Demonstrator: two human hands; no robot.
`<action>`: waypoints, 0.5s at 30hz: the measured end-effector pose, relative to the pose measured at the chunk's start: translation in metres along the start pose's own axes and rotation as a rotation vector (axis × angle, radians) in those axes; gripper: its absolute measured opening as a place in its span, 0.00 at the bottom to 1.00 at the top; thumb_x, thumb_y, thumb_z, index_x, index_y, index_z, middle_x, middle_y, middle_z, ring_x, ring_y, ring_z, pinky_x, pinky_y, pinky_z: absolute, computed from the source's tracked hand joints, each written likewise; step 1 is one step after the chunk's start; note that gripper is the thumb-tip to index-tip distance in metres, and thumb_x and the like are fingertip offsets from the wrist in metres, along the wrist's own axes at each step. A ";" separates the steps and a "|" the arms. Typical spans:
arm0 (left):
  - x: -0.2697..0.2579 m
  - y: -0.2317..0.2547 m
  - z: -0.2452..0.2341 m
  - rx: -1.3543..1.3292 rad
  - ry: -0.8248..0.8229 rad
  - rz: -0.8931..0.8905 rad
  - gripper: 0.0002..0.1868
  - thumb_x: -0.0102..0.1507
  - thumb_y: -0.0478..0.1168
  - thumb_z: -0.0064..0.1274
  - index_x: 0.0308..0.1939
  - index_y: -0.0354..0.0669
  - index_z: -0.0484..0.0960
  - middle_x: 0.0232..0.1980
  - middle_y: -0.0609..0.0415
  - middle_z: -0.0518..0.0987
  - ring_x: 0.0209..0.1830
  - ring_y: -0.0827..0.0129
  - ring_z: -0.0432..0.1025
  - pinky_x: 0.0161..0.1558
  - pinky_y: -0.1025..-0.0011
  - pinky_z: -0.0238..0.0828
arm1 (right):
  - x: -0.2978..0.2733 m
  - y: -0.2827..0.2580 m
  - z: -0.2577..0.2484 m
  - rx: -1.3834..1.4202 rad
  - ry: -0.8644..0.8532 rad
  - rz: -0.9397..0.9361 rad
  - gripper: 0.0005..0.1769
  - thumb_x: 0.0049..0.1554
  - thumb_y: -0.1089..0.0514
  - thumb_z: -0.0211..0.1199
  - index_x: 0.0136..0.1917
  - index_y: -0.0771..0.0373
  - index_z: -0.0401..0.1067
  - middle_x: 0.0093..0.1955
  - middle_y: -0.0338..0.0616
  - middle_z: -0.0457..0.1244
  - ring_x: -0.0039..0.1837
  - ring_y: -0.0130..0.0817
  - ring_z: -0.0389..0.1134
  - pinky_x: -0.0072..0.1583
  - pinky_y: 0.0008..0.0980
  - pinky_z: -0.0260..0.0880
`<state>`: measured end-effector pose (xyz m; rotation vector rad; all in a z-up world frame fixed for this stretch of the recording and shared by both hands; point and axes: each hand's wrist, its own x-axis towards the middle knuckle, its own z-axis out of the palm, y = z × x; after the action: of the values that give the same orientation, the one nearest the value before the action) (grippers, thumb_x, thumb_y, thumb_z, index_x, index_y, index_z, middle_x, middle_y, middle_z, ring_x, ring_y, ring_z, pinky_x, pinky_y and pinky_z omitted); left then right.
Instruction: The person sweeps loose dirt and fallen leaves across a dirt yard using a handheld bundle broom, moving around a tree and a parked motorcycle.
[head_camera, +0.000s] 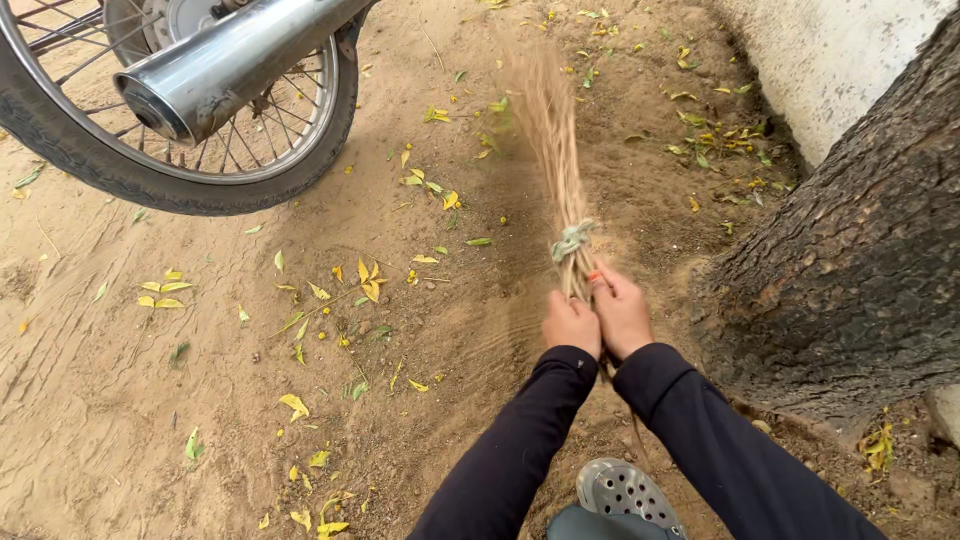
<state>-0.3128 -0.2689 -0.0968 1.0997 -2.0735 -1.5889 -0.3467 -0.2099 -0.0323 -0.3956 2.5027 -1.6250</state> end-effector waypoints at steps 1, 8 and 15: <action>0.000 -0.001 0.003 -0.009 -0.027 -0.006 0.14 0.68 0.46 0.43 0.45 0.36 0.72 0.39 0.29 0.80 0.40 0.32 0.74 0.46 0.43 0.69 | 0.000 0.005 -0.005 0.001 0.024 -0.049 0.23 0.65 0.57 0.55 0.73 0.60 0.68 0.63 0.49 0.68 0.57 0.28 0.68 0.57 0.31 0.68; 0.005 0.051 0.016 0.251 -0.449 0.061 0.19 0.68 0.50 0.45 0.52 0.39 0.74 0.47 0.32 0.80 0.51 0.37 0.76 0.52 0.47 0.71 | 0.026 0.120 -0.019 0.282 0.427 0.185 0.22 0.68 0.59 0.51 0.74 0.60 0.67 0.62 0.44 0.69 0.52 0.26 0.69 0.52 0.30 0.70; -0.018 0.067 0.001 0.260 -0.397 -0.061 0.24 0.69 0.54 0.44 0.56 0.38 0.65 0.46 0.32 0.81 0.48 0.38 0.76 0.51 0.47 0.70 | 0.046 0.167 -0.029 0.231 0.131 0.291 0.22 0.68 0.58 0.53 0.74 0.59 0.70 0.55 0.39 0.69 0.47 0.24 0.64 0.48 0.26 0.65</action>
<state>-0.3276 -0.2493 -0.0316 0.9974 -2.5879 -1.7147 -0.4221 -0.1337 -0.1714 0.1010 2.2866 -1.8367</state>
